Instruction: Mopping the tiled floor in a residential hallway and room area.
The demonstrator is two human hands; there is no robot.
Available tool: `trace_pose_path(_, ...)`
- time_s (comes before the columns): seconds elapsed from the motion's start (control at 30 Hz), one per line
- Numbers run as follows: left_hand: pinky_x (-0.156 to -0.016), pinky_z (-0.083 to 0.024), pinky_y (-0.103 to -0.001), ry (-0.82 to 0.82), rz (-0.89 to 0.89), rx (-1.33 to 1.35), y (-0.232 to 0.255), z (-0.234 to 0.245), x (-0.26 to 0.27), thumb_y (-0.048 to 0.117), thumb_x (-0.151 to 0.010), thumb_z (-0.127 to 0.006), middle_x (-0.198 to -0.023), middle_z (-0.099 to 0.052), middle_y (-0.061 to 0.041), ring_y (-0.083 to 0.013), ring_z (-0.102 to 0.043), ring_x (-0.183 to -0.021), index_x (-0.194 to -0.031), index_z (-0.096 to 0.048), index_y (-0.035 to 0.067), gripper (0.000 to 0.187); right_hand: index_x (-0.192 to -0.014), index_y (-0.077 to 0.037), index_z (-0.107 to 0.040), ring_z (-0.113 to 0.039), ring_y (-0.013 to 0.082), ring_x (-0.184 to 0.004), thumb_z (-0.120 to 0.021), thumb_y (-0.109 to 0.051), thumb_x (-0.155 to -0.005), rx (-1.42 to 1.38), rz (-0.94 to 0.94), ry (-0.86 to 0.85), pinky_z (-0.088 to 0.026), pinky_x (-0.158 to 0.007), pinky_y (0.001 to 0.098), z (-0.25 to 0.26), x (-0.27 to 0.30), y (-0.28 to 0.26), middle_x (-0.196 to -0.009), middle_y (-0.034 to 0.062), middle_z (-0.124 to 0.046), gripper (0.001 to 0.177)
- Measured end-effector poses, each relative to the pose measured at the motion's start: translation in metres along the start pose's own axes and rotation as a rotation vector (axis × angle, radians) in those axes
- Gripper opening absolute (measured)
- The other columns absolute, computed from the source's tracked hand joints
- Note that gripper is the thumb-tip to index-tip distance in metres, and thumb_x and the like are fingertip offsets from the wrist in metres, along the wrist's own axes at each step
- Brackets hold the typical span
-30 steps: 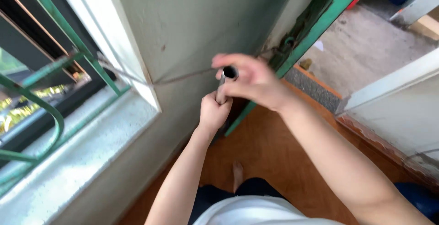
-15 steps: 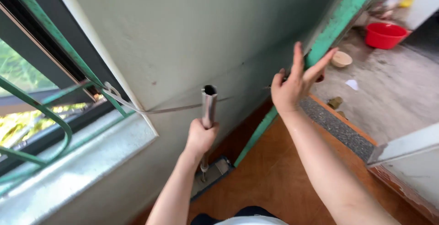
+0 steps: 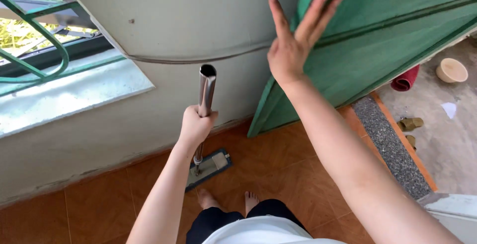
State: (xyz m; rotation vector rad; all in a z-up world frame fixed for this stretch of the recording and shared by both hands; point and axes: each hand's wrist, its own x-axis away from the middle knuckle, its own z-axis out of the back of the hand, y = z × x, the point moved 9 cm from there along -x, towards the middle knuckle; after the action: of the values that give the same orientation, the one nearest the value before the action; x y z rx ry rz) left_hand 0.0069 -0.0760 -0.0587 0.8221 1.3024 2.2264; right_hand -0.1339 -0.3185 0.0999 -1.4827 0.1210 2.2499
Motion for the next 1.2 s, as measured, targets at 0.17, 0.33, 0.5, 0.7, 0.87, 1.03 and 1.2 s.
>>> trace_pose_path(0.17, -0.047, -0.041, -0.035, 0.005, -0.031, -0.015, 0.005, -0.017, 0.007, 0.016, -0.083, -0.071, -0.055, -0.055, -0.001, -0.0123, -0.05, -0.049, -0.061, -0.053, 0.003, 0.032, -0.169, -0.024, -0.026, 0.013, 0.0463, -0.158, -0.045, 0.012, -0.101, -0.032, 0.049, -0.005, -0.004, -0.128, 0.065, -0.027, -0.011, 0.011, -0.172, 0.0143, 0.015, 0.079)
trace_pose_path(0.33, -0.048, -0.042, -0.033, 0.031, -0.065, 0.032, 0.009, -0.025, -0.009, 0.017, -0.084, -0.072, -0.056, -0.056, 0.0, -0.0114, -0.051, -0.05, -0.062, -0.058, 0.003, 0.029, -0.171, -0.019, -0.019, 0.012, 0.0481, -0.158, -0.046, 0.013, -0.103, -0.111, 0.069, -0.059, -0.004, -0.127, 0.0645, -0.047, -0.02, 0.016, -0.172, 0.0161, 0.013, 0.08)
trace_pose_path(0.5, -0.05, -0.044, -0.032, 0.013, -0.132, 0.041, 0.004, -0.041, -0.009, 0.02, -0.086, -0.075, -0.056, -0.055, 0.0, -0.009, -0.049, -0.053, -0.065, -0.055, 0.002, 0.034, -0.171, -0.023, -0.022, 0.017, 0.0465, -0.158, -0.052, 0.012, -0.103, -0.048, 0.097, -0.065, 0.001, -0.128, 0.0689, -0.047, -0.011, 0.012, -0.173, 0.0148, 0.017, 0.082)
trace_pose_path(0.7, -0.056, -0.044, -0.032, -0.067, -0.187, 0.074, -0.016, -0.05, -0.014, 0.027, -0.088, -0.079, -0.067, -0.049, -0.003, -0.0118, -0.045, -0.063, -0.079, -0.054, 0.003, 0.036, -0.167, -0.03, -0.036, -0.001, 0.0294, -0.161, -0.065, -0.01, -0.099, -0.768, 0.042, -0.147, -0.02, -0.131, 0.0549, 0.021, -0.016, -0.018, -0.17, 0.0075, 0.0, 0.076)
trace_pose_path(0.87, -0.062, -0.05, -0.036, -0.224, 0.047, -0.165, -0.066, -0.101, 0.008, 0.027, -0.083, -0.08, -0.071, -0.062, -0.007, -0.0178, -0.056, -0.064, -0.091, -0.066, 0.004, 0.028, -0.138, -0.016, -0.045, -0.061, 0.0222, -0.111, -0.064, -0.022, -0.107, -1.752, -0.475, -0.545, -0.048, -0.104, 0.0422, 0.042, 0.05, -0.042, -0.118, 0.0126, -0.062, 0.037)
trace_pose_path(1.03, -0.069, -0.054, -0.036, -0.313, 0.14, -0.245, -0.079, -0.178, 0.004, 0.022, -0.084, -0.073, -0.08, -0.073, -0.009, -0.0198, -0.068, -0.072, -0.11, -0.075, 0.009, 0.029, -0.079, -0.006, -0.052, -0.058, 0.0184, -0.062, -0.057, -0.013, -0.108, -1.746, -0.764, -0.528, -0.054, -0.069, 0.0386, 0.064, 0.074, 0.023, -0.067, 0.0077, -0.057, 0.031)
trace_pose_path(1.2, -0.074, -0.055, -0.036, -0.367, 0.041, -0.381, -0.064, -0.297, -0.004, 0.018, -0.079, -0.075, -0.083, -0.073, -0.009, -0.0223, -0.069, -0.076, -0.108, -0.078, 0.012, 0.03, -0.07, -0.005, -0.047, -0.052, 0.0173, -0.056, -0.054, -0.008, -0.105, -1.573, -0.875, -0.511, -0.051, -0.063, 0.0391, 0.118, 0.083, 0.135, -0.061, 0.0071, -0.052, 0.037)
